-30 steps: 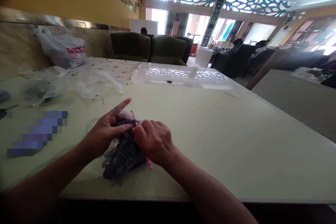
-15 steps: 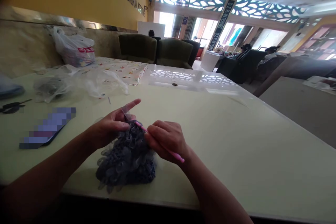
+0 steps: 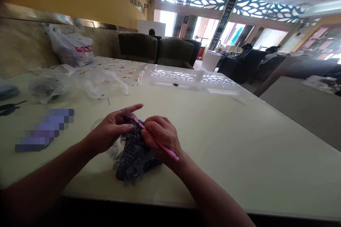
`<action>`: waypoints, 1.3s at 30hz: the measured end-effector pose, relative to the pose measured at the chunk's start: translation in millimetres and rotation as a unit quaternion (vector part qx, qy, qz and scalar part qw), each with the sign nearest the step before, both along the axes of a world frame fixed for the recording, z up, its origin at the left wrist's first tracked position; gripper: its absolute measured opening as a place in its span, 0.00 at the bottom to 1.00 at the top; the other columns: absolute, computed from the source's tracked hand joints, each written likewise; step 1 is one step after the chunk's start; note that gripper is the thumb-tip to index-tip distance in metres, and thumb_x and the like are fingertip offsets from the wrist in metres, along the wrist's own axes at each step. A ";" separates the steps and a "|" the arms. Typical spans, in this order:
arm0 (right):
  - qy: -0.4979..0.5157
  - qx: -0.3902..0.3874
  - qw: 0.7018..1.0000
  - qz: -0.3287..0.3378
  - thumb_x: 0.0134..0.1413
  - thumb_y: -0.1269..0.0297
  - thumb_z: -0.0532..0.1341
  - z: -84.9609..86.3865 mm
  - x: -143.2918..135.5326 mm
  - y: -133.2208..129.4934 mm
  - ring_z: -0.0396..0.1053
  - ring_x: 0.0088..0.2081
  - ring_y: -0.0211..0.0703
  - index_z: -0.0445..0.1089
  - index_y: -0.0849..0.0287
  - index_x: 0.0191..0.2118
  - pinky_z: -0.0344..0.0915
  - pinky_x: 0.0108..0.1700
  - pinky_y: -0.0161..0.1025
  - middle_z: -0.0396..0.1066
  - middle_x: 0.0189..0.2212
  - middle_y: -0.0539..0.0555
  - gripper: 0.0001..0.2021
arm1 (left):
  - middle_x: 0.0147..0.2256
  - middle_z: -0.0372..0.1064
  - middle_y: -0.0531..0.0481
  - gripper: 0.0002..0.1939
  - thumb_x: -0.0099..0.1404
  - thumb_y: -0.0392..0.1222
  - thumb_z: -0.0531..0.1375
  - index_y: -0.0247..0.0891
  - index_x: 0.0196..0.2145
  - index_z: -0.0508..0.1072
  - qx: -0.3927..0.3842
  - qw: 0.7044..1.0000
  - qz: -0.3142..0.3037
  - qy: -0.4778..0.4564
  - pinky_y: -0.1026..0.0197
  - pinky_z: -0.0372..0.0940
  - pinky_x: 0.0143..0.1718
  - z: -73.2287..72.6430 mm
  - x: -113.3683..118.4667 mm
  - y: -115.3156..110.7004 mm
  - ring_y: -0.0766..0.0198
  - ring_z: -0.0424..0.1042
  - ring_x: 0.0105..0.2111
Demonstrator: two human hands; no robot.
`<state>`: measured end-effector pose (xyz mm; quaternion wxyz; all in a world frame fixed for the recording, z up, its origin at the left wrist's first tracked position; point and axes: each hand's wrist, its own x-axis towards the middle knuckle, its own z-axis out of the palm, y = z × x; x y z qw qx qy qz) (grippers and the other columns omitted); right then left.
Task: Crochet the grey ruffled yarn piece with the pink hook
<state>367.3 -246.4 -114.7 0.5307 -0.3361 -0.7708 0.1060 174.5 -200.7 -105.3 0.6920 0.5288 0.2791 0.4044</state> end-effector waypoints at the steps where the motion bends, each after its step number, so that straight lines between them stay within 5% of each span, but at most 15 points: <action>1: 0.016 -0.013 1.000 0.011 0.61 0.71 0.58 -0.3 -0.2 -0.4 0.69 0.36 0.40 0.70 0.58 0.33 0.66 0.40 0.39 0.71 0.34 0.53 0.06 | 0.35 0.76 0.51 0.30 0.54 0.34 0.69 0.42 0.55 0.73 0.005 1.000 0.000 0.003 0.63 0.66 0.39 -0.8 -0.5 0.8 0.65 0.73 0.34; 6: 0.095 -0.117 0.987 0.053 0.63 0.70 0.57 2.7 11.2 1.7 0.71 0.38 0.41 0.72 0.57 0.33 0.67 0.39 0.37 0.73 0.32 0.51 0.09 | 0.59 0.66 0.47 0.11 0.55 0.36 0.69 0.40 0.38 0.81 0.057 0.998 -0.017 0.025 0.65 0.67 0.38 -2.8 -4.4 5.7 0.64 0.73 0.41; 14: 0.064 -0.086 0.993 0.043 0.62 0.73 0.56 5.5 12.2 0.9 0.71 0.37 0.41 0.71 0.58 0.31 0.67 0.43 0.39 0.73 0.32 0.51 0.10 | 0.63 0.60 0.47 0.12 0.56 0.37 0.68 0.40 0.40 0.80 0.124 0.991 0.023 0.052 0.65 0.65 0.34 -0.1 -4.2 2.2 0.65 0.71 0.39; 18: 0.060 -0.072 0.995 0.029 0.61 0.74 0.55 3.0 8.9 -0.2 0.71 0.39 0.41 0.71 0.58 0.32 0.67 0.42 0.38 0.73 0.31 0.51 0.10 | 0.57 0.66 0.47 0.15 0.56 0.36 0.68 0.42 0.43 0.80 0.137 0.988 0.026 0.059 0.65 0.65 0.36 0.6 -3.7 0.9 0.65 0.70 0.39; 23: 0.133 -0.101 0.985 0.048 0.62 0.72 0.56 -3.4 3.0 1.2 0.71 0.39 0.41 0.69 0.57 0.30 0.68 0.42 0.38 0.70 0.30 0.50 0.10 | 0.36 0.70 0.55 0.37 0.58 0.37 0.67 0.55 0.63 0.63 0.088 0.995 -0.029 0.039 0.65 0.63 0.38 -3.0 -3.4 1.9 0.68 0.68 0.35; 27: 0.120 -0.070 0.989 0.046 0.62 0.72 0.56 -2.3 5.0 2.1 0.71 0.38 0.40 0.69 0.57 0.30 0.68 0.51 0.42 0.71 0.29 0.49 0.10 | 0.36 0.69 0.54 0.37 0.58 0.37 0.68 0.52 0.63 0.63 0.071 0.997 -0.023 0.033 0.65 0.63 0.37 -4.8 -3.4 1.8 0.68 0.67 0.35; 33: 0.044 -0.080 0.994 0.057 0.62 0.74 0.55 10.0 17.7 0.4 0.72 0.33 0.37 0.69 0.58 0.30 0.67 0.58 0.48 0.73 0.29 0.49 0.10 | 0.35 0.69 0.54 0.45 0.59 0.37 0.66 0.52 0.69 0.50 0.102 0.993 -0.008 0.051 0.64 0.63 0.35 -0.9 -4.8 1.1 0.66 0.67 0.33; 39: -0.099 0.016 0.995 0.025 0.62 0.74 0.54 14.1 16.5 1.0 0.71 0.32 0.36 0.66 0.59 0.31 0.67 0.57 0.45 0.73 0.30 0.51 0.09 | 0.33 0.69 0.56 0.47 0.60 0.33 0.62 0.52 0.70 0.44 0.220 0.962 0.060 0.153 0.63 0.63 0.38 0.2 -0.2 -4.6 0.68 0.65 0.30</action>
